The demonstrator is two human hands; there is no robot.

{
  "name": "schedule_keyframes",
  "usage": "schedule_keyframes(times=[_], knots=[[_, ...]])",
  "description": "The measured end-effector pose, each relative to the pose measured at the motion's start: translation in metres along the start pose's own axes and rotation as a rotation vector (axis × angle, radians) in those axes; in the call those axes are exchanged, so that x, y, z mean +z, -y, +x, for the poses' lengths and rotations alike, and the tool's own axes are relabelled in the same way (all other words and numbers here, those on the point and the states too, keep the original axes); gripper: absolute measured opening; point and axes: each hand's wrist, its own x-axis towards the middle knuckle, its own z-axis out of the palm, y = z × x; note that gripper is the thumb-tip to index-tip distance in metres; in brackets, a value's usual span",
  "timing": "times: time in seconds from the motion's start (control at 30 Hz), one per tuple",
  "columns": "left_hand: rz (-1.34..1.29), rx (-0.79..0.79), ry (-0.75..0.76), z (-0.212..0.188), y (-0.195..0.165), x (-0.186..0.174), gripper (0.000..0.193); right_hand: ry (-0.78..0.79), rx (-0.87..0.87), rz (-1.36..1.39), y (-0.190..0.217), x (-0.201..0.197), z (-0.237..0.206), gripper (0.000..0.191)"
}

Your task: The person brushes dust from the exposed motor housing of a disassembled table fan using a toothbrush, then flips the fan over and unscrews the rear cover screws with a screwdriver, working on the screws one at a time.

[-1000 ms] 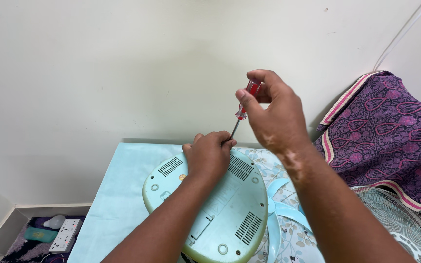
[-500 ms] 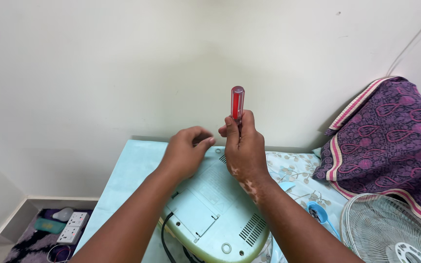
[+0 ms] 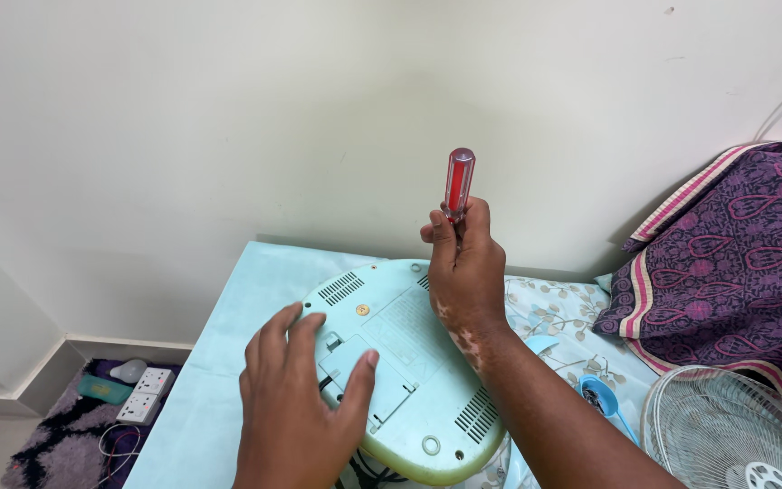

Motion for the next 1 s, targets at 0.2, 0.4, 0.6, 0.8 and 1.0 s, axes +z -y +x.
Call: schedule_keyframes(times=[0.2,0.4,0.6,0.8,1.0], knots=[[-0.039,-0.008,0.032,-0.015,0.010,0.000,0.057,0.026,0.048,-0.033,-0.004,0.000,-0.005,0.021],[-0.081,-0.104,0.116,-0.008,-0.002,-0.003,0.061,0.006,-0.084,0.001,-0.012,0.004,-0.004,0.022],[-0.251,-0.458,0.340,0.011,-0.013,-0.016,0.066,0.000,-0.044,-0.008,-0.012,0.009,-0.005,0.024],[-0.247,-0.399,0.331,0.014,-0.009,-0.017,0.064,-0.002,-0.012,-0.019,-0.010,0.009,-0.005,0.025],[-0.243,-0.364,0.346,0.012,-0.002,-0.014,0.065,-0.001,-0.005,-0.046,-0.007,0.008,-0.007,0.025]])
